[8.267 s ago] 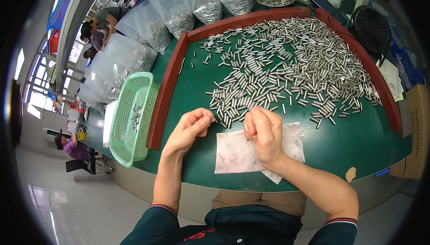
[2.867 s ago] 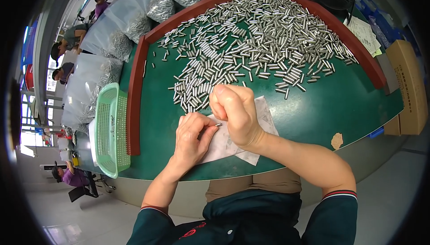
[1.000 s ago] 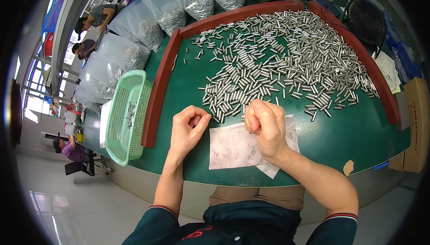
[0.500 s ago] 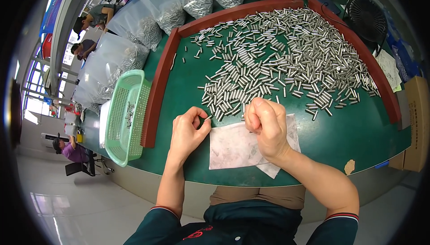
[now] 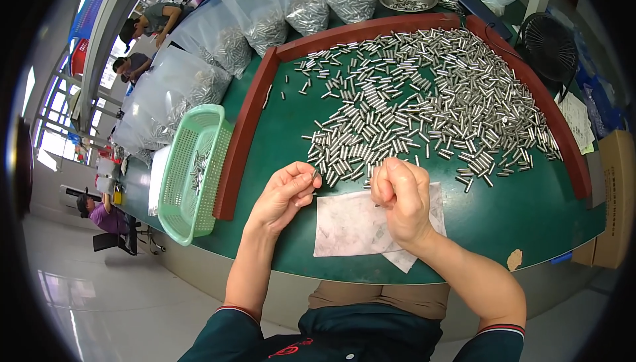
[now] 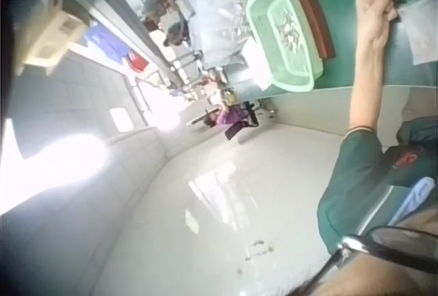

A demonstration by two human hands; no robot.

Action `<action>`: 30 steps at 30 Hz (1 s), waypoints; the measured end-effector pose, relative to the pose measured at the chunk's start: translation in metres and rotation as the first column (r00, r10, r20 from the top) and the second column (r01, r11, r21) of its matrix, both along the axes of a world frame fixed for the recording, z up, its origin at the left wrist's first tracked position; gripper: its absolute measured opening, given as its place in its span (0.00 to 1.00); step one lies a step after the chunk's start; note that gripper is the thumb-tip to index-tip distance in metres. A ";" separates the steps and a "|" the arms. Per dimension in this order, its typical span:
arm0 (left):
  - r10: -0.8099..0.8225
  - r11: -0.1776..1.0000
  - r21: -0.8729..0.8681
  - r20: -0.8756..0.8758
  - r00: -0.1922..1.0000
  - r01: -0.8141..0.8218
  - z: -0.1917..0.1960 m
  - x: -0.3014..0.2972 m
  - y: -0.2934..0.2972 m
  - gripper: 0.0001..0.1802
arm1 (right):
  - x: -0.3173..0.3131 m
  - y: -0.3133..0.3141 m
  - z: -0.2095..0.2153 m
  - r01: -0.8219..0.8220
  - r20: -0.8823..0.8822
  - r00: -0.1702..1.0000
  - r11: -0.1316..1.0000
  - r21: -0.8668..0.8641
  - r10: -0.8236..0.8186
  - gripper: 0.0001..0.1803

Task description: Assembling small metal hardware components at a workbench.

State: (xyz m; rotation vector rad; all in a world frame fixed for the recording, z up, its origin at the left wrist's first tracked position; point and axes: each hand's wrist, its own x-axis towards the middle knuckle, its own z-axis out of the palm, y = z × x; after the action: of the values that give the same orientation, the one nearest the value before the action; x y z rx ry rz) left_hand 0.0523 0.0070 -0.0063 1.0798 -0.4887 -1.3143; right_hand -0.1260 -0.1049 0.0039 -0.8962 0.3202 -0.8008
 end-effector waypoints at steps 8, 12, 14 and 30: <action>0.008 0.997 0.078 -0.026 1.000 -0.006 0.004 -0.004 -0.007 0.05 | -0.002 -0.003 0.000 0.004 0.013 1.000 1.000 0.015 -0.004 0.21; 0.019 0.997 0.077 -0.050 0.999 -0.015 0.003 -0.002 -0.004 0.05 | -0.005 -0.003 0.015 0.060 0.147 0.988 0.992 -0.111 -0.043 0.19; 0.041 0.996 0.085 -0.055 0.998 -0.037 0.005 -0.001 0.001 0.05 | -0.020 -0.010 0.044 0.232 0.383 0.923 0.835 -0.499 -0.028 0.16; 0.012 0.997 0.076 -0.054 0.998 -0.008 0.002 -0.003 -0.006 0.06 | -0.086 0.025 0.131 0.504 0.465 0.864 0.316 -0.804 -0.195 0.18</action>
State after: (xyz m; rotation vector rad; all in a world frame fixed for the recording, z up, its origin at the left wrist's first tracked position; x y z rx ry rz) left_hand 0.0495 0.0015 -0.0044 1.1045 -0.3949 -1.3587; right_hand -0.2116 -0.0795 0.1347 -1.7780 -0.2772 -1.5937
